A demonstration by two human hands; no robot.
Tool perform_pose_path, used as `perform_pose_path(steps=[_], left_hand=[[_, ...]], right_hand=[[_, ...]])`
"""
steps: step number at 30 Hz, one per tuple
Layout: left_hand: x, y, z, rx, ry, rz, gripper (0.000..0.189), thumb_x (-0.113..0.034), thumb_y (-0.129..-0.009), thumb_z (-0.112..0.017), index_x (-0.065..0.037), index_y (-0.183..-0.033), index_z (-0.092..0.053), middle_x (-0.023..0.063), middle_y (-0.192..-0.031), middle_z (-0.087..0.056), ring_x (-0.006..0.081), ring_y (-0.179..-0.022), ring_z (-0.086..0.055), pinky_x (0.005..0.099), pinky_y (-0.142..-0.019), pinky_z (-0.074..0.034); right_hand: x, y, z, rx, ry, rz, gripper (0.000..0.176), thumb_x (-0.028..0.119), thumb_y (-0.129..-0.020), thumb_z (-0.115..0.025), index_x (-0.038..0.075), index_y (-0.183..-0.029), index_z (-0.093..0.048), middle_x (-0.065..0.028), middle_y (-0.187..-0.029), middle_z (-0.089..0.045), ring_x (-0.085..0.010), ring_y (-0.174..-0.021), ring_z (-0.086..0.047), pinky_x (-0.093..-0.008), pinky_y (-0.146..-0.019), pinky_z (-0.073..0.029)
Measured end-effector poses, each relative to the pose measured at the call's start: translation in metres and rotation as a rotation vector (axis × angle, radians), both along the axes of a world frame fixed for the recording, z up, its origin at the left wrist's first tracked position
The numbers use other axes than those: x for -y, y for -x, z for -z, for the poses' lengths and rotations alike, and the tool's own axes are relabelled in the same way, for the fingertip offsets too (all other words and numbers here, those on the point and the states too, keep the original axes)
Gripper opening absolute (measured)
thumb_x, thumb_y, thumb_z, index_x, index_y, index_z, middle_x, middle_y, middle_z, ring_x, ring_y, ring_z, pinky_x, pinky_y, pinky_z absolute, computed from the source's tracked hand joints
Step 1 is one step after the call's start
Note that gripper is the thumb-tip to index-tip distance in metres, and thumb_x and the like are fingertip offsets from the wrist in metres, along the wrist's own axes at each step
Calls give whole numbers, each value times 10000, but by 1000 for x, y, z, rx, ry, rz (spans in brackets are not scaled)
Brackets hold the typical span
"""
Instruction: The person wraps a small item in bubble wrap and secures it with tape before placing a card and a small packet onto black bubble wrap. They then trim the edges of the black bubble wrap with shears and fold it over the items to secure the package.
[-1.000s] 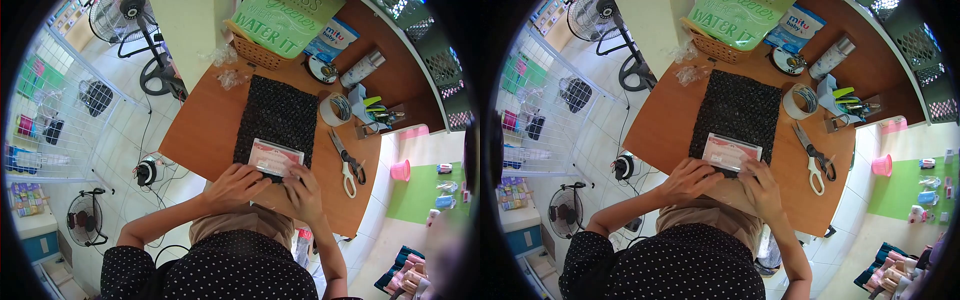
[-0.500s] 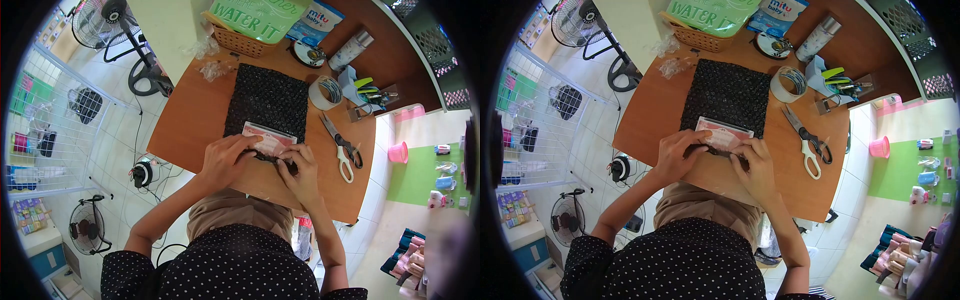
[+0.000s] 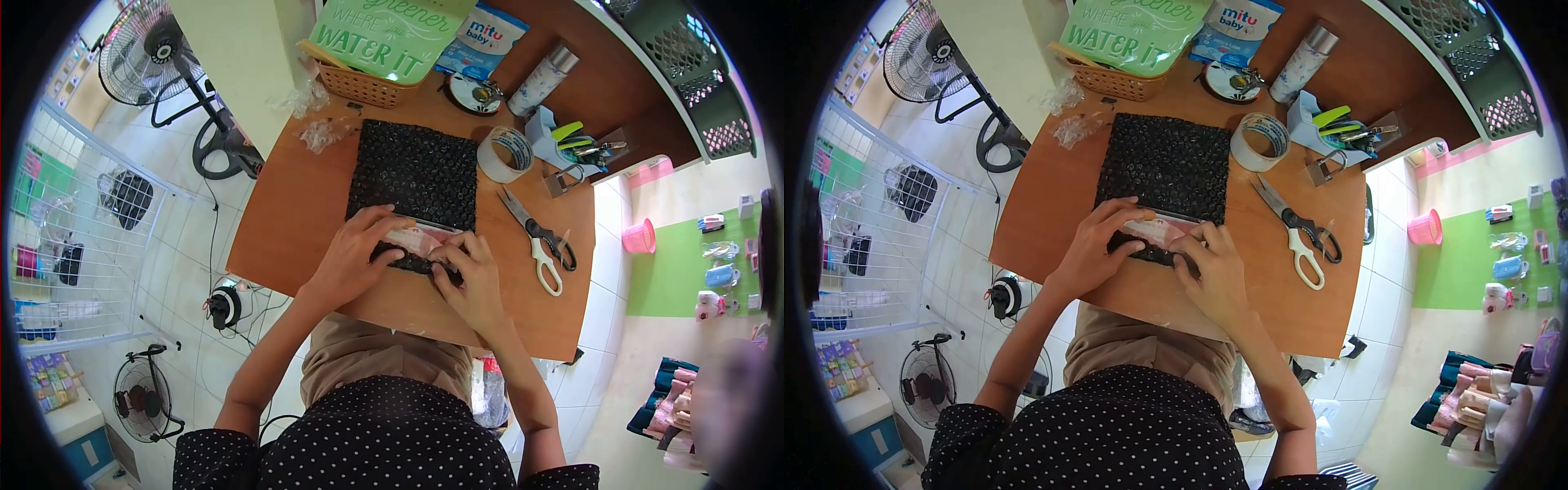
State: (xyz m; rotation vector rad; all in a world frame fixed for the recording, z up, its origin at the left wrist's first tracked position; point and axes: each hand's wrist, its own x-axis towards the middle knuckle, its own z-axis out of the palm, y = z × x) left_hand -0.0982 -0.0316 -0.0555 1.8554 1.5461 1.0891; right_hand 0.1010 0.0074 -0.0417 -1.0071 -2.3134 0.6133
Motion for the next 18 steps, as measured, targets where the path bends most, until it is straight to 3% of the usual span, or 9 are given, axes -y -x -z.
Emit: perform_pose_path(steps=[7, 14, 16, 18], left_hand=[[4, -7, 14, 102, -117, -45, 404, -10, -660, -717, -37, -1049, -612, 112, -1036, -626, 304, -1105, -518, 377, -862, -464], [6, -39, 15, 246, -71, -116, 401, -20, -654, -729, -25, -1032, -593, 126, -990, -628, 310, -1090, -523, 404, -880, -448], [4, -43, 25, 240, -158, -130, 412, -30, -666, -731, -24, -1046, -573, 141, -1039, -606, 309, -1063, -534, 401, -869, -454], [4, -43, 28, 249, -164, -138, 376, -21, -718, -695, -17, -1068, -557, 157, -1049, -596, 315, -1024, -555, 393, -860, -460]], right_hand=[[-18, 11, -15, 43, 31, 9, 91, 73, -745, -605, 63, -835, -616, -90, -853, -550, -277, -801, -519, -366, -692, -438], [-75, 112, -38, -182, -28, -98, 92, 100, -795, -593, 38, -863, -603, -112, -864, -588, -320, -844, -543, -391, -735, -432], [-96, 154, -30, -176, -118, -142, 124, 89, -789, -595, 46, -905, -595, -111, -896, -576, -322, -886, -545, -393, -747, -445], [-111, 192, -27, -68, -366, -175, 225, 104, -782, -616, 46, -996, -577, -140, -968, -573, -319, -818, -606, -404, -722, -484]])
